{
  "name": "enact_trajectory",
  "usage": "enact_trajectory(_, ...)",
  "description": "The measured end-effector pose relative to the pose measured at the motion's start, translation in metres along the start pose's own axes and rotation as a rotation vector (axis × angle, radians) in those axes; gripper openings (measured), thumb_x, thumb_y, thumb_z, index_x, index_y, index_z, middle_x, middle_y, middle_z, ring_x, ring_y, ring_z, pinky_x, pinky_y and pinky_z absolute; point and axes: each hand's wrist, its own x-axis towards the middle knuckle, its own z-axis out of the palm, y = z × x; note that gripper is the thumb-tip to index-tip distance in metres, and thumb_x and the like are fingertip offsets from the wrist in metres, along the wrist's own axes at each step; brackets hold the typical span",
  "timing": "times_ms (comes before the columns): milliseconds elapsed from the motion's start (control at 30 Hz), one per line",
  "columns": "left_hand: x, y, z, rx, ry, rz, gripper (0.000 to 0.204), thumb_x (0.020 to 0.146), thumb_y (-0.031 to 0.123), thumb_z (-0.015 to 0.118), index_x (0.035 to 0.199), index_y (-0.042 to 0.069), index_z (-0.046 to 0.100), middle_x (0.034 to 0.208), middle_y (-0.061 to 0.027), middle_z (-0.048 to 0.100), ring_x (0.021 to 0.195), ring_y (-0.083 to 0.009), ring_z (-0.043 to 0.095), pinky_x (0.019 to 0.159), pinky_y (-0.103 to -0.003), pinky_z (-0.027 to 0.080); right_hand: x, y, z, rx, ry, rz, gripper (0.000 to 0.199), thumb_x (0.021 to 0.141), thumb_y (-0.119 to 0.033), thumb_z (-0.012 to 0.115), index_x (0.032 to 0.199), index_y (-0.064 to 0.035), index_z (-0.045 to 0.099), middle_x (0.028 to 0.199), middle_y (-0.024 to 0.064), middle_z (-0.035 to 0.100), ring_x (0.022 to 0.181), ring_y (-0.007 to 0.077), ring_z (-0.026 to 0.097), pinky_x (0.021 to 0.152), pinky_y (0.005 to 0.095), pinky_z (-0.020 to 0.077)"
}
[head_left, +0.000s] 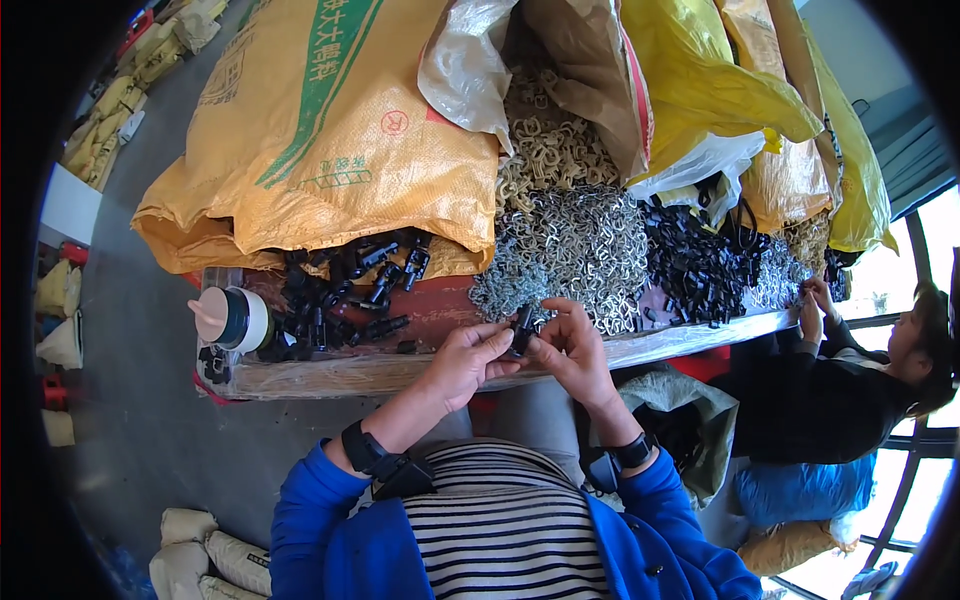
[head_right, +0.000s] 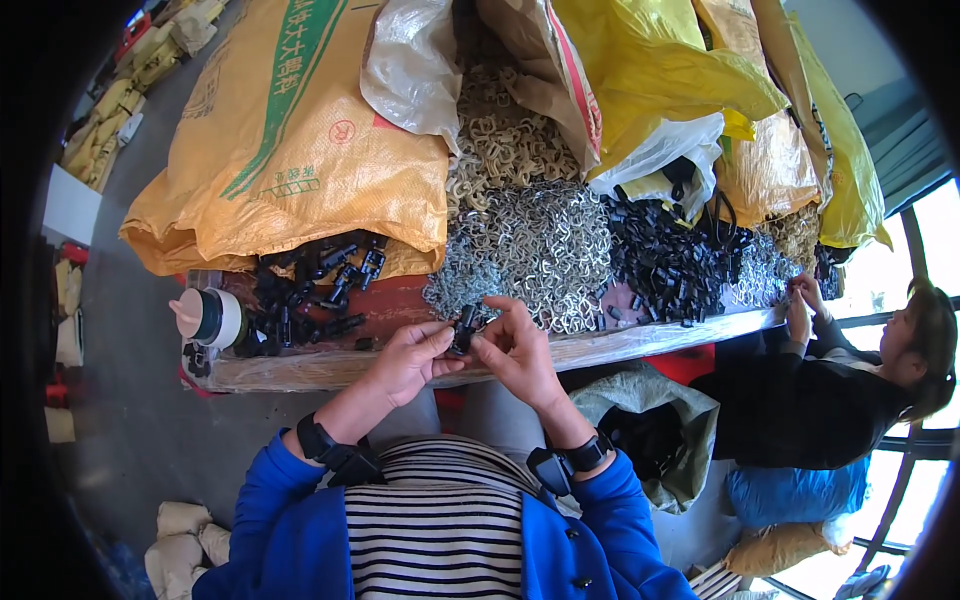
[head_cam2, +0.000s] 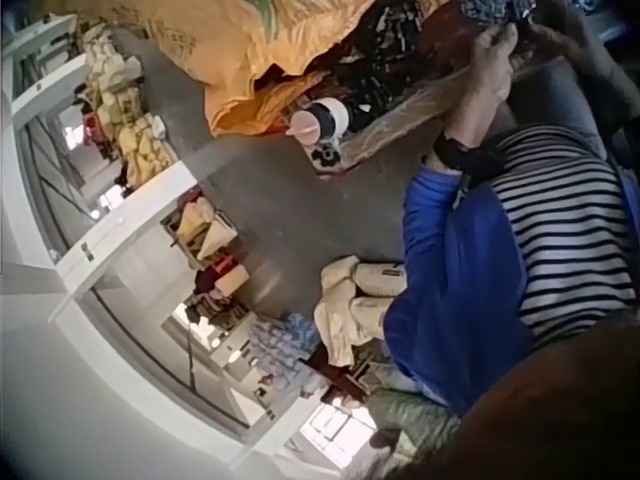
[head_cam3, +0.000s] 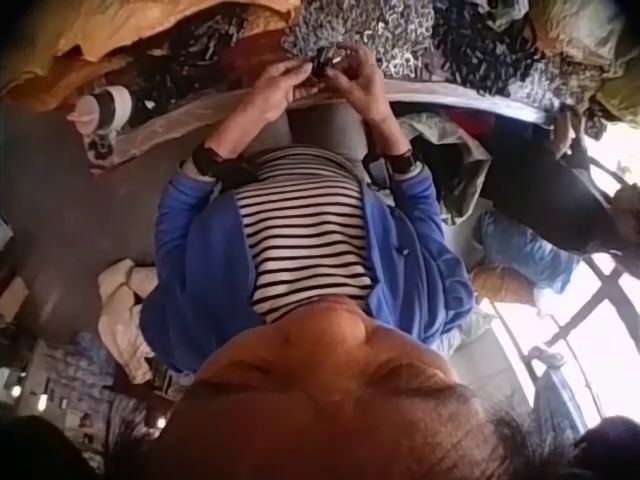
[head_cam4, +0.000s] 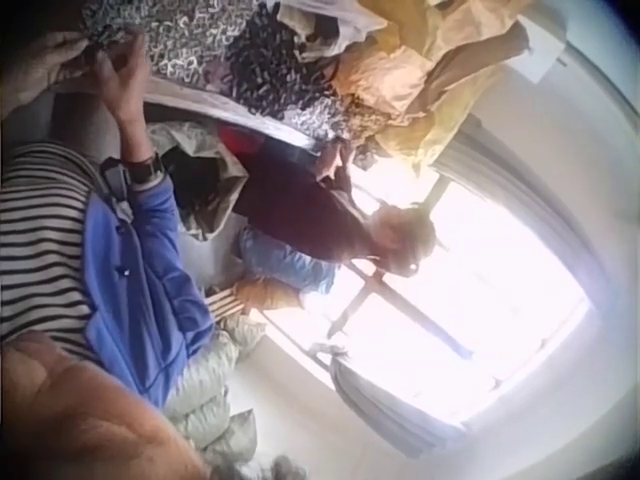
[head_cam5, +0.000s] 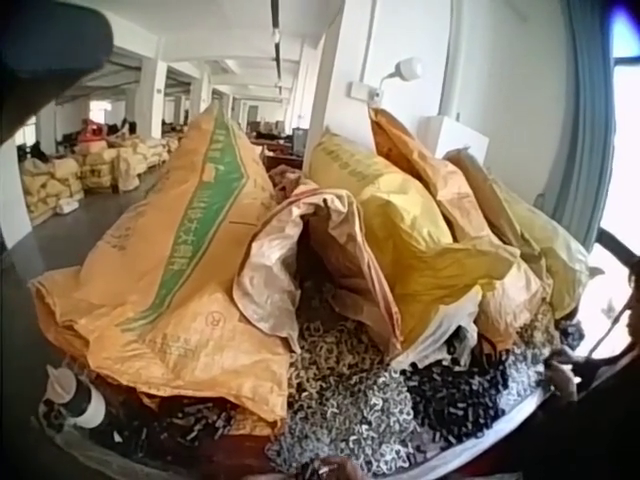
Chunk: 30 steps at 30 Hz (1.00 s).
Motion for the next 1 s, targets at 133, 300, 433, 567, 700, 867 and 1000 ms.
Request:
enact_trajectory(133,0.002,0.0,-0.004,-0.04,-0.01,-0.004,0.023,0.084,0.015,0.044,0.1,0.0,0.049,0.091,-0.0083,0.055,0.08,-0.0166,0.056,0.069,-0.026,0.047,-0.004,0.013,-0.006,0.134,0.048,-0.026,0.025,0.076,-0.005,0.056,0.098,-0.0019,0.043,0.069,-0.0005,0.047,0.06,0.0044,0.043,0.048,0.0189,0.0352)
enact_trajectory(300,0.01,-0.003,-0.008,-0.087,0.001,-0.012,0.021,0.084,0.015,0.044,0.097,0.001,0.05,0.091,-0.0078,0.056,0.08,-0.016,0.056,0.07,-0.026,0.047,-0.002,0.012,-0.011,-0.11,-0.004,-0.104,0.025,0.071,-0.007,0.059,0.092,-0.0017,0.046,0.071,0.0035,0.048,0.061,0.0085,0.046,0.051,0.0201,0.0372)
enact_trajectory(433,0.013,-0.001,-0.005,-0.15,0.0,-0.007,0.02,0.083,0.015,0.044,0.096,0.002,0.051,0.091,-0.0074,0.056,0.081,-0.0152,0.055,0.072,-0.027,0.046,0.005,0.002,-0.005,-0.374,-0.009,-0.33,0.028,0.066,-0.009,0.062,0.089,-0.0017,0.047,0.077,0.0089,0.049,0.062,0.0167,0.05,0.052,0.0247,0.0406)
enact_trajectory(567,0.016,-0.004,-0.004,-0.182,-0.009,-0.001,0.019,0.083,0.015,0.045,0.096,0.002,0.051,0.091,-0.0067,0.055,0.082,-0.0146,0.054,0.074,-0.028,0.046,0.008,0.003,0.003,-0.476,0.071,-0.418,0.034,0.061,-0.01,0.065,0.088,-0.0028,0.046,0.086,0.0117,0.047,0.069,0.0241,0.05,0.056,0.0304,0.0421)
enact_trajectory(700,0.013,-0.006,-0.003,-0.198,-0.014,0.024,0.019,0.083,0.014,0.045,0.098,0.003,0.051,0.092,-0.006,0.055,0.083,-0.0142,0.053,0.074,-0.028,0.045,0.007,0.002,0.008,-0.556,0.124,-0.445,0.037,0.057,-0.009,0.065,0.088,-0.004,0.046,0.089,0.0113,0.046,0.074,0.0264,0.048,0.059,0.0331,0.0416)
enact_trajectory(867,0.007,-0.007,-0.001,-0.208,-0.025,0.053,0.02,0.083,0.013,0.045,0.1,0.003,0.05,0.092,-0.0053,0.054,0.084,-0.0142,0.053,0.075,-0.029,0.045,0.002,-0.001,0.01,-0.583,0.138,-0.516,0.036,0.056,-0.008,0.064,0.087,-0.0044,0.045,0.089,0.0111,0.045,0.075,0.0262,0.048,0.06,0.0329,0.0411)
enact_trajectory(1000,0.003,-0.008,0.0,-0.209,-0.026,0.071,0.021,0.082,0.012,0.046,0.101,0.004,0.05,0.092,-0.005,0.054,0.084,-0.0142,0.053,0.074,-0.028,0.046,-0.001,-0.007,0.011,-0.618,0.13,-0.551,0.034,0.056,-0.007,0.063,0.086,-0.0044,0.046,0.089,0.0113,0.045,0.075,0.026,0.048,0.06,0.0328,0.041)
